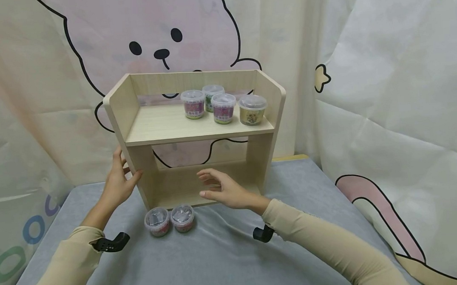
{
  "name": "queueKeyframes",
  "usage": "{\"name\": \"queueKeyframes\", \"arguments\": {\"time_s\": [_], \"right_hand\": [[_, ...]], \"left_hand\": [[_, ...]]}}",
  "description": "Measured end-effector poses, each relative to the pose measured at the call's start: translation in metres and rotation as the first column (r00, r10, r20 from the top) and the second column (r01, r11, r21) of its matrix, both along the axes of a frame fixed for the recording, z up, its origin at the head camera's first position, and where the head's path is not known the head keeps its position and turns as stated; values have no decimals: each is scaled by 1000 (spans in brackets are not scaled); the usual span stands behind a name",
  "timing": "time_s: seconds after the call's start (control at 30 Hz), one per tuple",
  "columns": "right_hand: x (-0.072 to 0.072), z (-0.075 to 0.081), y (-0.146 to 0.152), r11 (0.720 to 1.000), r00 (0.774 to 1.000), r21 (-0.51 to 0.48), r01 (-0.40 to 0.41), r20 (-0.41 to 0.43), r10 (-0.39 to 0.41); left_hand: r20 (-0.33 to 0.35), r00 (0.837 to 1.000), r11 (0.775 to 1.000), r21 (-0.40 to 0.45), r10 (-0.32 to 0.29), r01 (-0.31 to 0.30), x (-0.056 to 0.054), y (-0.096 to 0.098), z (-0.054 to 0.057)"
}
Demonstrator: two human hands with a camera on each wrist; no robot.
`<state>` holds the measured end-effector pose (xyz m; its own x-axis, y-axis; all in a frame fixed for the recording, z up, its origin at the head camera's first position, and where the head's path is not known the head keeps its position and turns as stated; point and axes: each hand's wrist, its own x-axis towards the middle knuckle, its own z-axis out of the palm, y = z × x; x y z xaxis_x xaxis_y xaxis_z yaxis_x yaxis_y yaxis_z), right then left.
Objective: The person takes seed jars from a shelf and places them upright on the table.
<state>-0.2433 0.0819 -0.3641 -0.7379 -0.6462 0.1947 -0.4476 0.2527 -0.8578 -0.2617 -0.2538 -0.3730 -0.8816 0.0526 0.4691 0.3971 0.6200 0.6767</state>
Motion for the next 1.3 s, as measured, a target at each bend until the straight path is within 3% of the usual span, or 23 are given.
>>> {"name": "queueKeyframes", "arguments": {"time_s": [0.27, 0.53, 0.73, 0.83, 1.0, 1.3], "right_hand": [[-3, 40, 11, 996, 995, -87, 21, -90, -29], [-7, 71, 19, 986, 990, -156, 61, -114, -79], [-16, 95, 29, 956, 980, -265, 123, -118, -159], [-20, 105, 35, 946, 970, -274, 173, -118, -212], [-26, 122, 43, 937, 955, -219, 271, -58, -290], [-46, 140, 41, 925, 931, -155, 346, 176, -319]], "left_hand": [[-11, 1000, 1000, -3, -13, 12, -2, -1, -1], [6, 1000, 1000, -23, -4, 4, -1, -3, -2], [17, 1000, 1000, -25, -9, 9, -2, -3, -1], [18, 1000, 999, -29, -12, 13, -3, -3, 0], [27, 1000, 1000, -24, -16, 17, -4, -3, 1], [34, 999, 999, -15, -30, 31, -2, -3, 4]]}}
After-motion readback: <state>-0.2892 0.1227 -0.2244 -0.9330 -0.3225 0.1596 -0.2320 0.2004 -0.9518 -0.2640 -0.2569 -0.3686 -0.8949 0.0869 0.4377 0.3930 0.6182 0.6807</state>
